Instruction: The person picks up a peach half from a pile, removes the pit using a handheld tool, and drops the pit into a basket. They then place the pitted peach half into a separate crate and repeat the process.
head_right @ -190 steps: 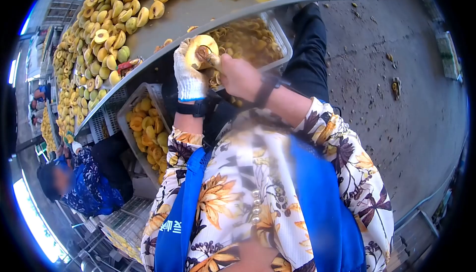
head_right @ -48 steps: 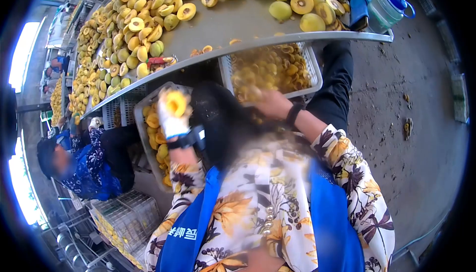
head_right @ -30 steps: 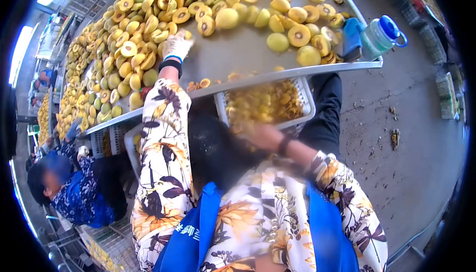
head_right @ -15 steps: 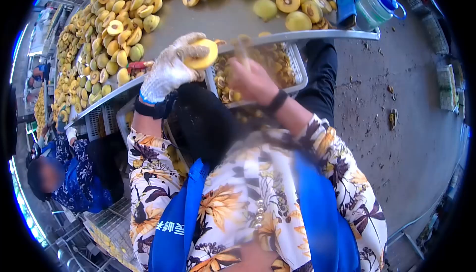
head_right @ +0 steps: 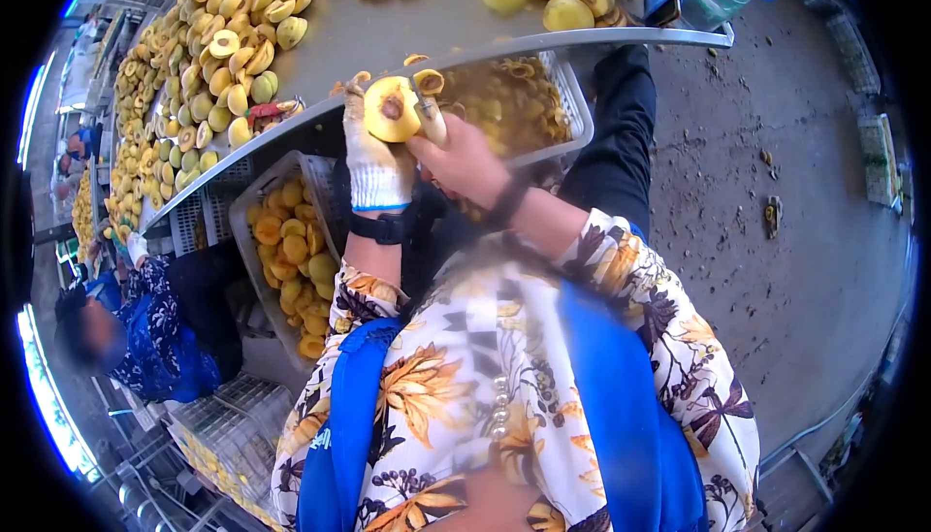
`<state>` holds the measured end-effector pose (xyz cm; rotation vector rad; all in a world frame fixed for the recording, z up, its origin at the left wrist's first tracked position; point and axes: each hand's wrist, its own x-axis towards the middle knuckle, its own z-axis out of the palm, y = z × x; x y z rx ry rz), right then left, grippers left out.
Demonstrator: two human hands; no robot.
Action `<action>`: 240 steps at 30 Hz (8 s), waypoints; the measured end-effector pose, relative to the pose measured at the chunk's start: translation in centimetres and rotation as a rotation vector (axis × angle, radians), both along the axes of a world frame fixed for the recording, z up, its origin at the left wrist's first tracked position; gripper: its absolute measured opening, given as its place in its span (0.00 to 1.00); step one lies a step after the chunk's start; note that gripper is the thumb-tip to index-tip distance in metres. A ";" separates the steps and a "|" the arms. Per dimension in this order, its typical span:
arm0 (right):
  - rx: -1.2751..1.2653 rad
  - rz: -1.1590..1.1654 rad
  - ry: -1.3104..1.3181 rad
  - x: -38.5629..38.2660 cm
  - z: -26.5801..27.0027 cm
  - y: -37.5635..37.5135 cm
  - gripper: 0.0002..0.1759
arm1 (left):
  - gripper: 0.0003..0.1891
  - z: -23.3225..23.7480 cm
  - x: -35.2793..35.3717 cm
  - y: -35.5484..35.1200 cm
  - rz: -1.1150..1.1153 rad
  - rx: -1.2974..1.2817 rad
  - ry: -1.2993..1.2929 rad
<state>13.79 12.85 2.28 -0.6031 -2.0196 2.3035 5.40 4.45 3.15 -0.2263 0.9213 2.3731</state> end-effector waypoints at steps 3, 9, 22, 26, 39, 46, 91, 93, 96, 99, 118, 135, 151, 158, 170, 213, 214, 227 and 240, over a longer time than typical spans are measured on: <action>-0.129 0.053 -0.088 0.8 -0.4 0.7 0.09 | 0.19 0.3 -0.7 -1.8 -0.079 0.087 -0.035; 0.088 0.062 -0.179 1.3 -1.3 1.5 0.09 | 0.17 1.1 1.0 -1.6 -0.151 -0.094 0.327; 0.760 0.091 -0.008 2.4 -0.9 0.4 0.15 | 0.16 -1.7 0.1 -0.9 -0.122 -0.074 0.021; 0.747 0.070 -0.072 2.4 -1.4 0.1 0.15 | 0.15 -0.9 0.9 -0.2 -0.120 -0.069 0.138; 0.627 0.239 0.018 2.0 -3.0 0.6 0.10 | 0.20 -1.9 -2.1 -1.0 -0.222 -0.323 0.092; 0.005 0.271 -0.207 2.1 -0.2 -1.1 0.05 | 0.17 -4.0 0.6 -0.7 0.011 -0.538 0.563; 0.493 -0.156 -0.189 6.9 -3.9 5.8 0.15 | 0.12 2.5 -10.8 13.9 -0.909 -0.888 0.711; 0.542 -0.174 -0.088 5.6 -2.4 6.0 0.14 | 0.13 2.7 -10.4 9.2 -0.800 -0.466 0.319; 0.604 -0.118 0.012 3.5 -0.2 5.1 0.15 | 0.28 3.3 -6.9 3.4 -0.623 -0.435 0.320; 0.629 -0.023 0.050 1.6 -0.7 4.3 0.16 | 0.33 2.5 -3.8 1.8 -0.485 -0.323 0.072; 0.477 0.092 0.043 2.6 -1.7 2.5 0.11 | 0.23 2.6 0.6 2.3 -0.345 -0.516 0.208; -1.036 0.510 -0.017 2.1 -3.4 2.9 0.05 | 0.25 -4.3 -4.3 0.5 0.073 -0.454 -0.045; 1.044 0.426 -0.087 2.0 -17.2 4.4 0.14 | 0.17 3.2 -5.5 -5.8 -0.015 -1.752 1.362; 0.840 0.213 -0.264 5.0 -11.0 5.5 0.16 | 0.17 2.0 -3.7 20.9 -0.861 -1.504 1.798; 0.872 0.180 -0.153 6.5 -8.8 5.5 0.09 | 0.29 1.7 -7.4 16.8 -1.039 -1.688 1.635; 0.140 0.216 -0.260 2.0 0.9 2.9 0.09 | 0.36 0.0 -1.8 0.2 -0.477 -0.182 0.119; 0.128 0.223 -0.225 2.0 0.6 2.7 0.09 | 0.35 -0.2 -1.5 0.2 -0.447 -0.253 0.137; -0.130 0.184 -0.285 2.1 -0.8 0.1 0.05 | 0.12 -3.0 0.7 1.8 -0.082 -0.408 0.188; -0.149 0.237 -0.338 2.4 -2.2 0.0 0.04 | 0.11 -3.1 -0.5 1.3 -0.249 -0.399 0.104</action>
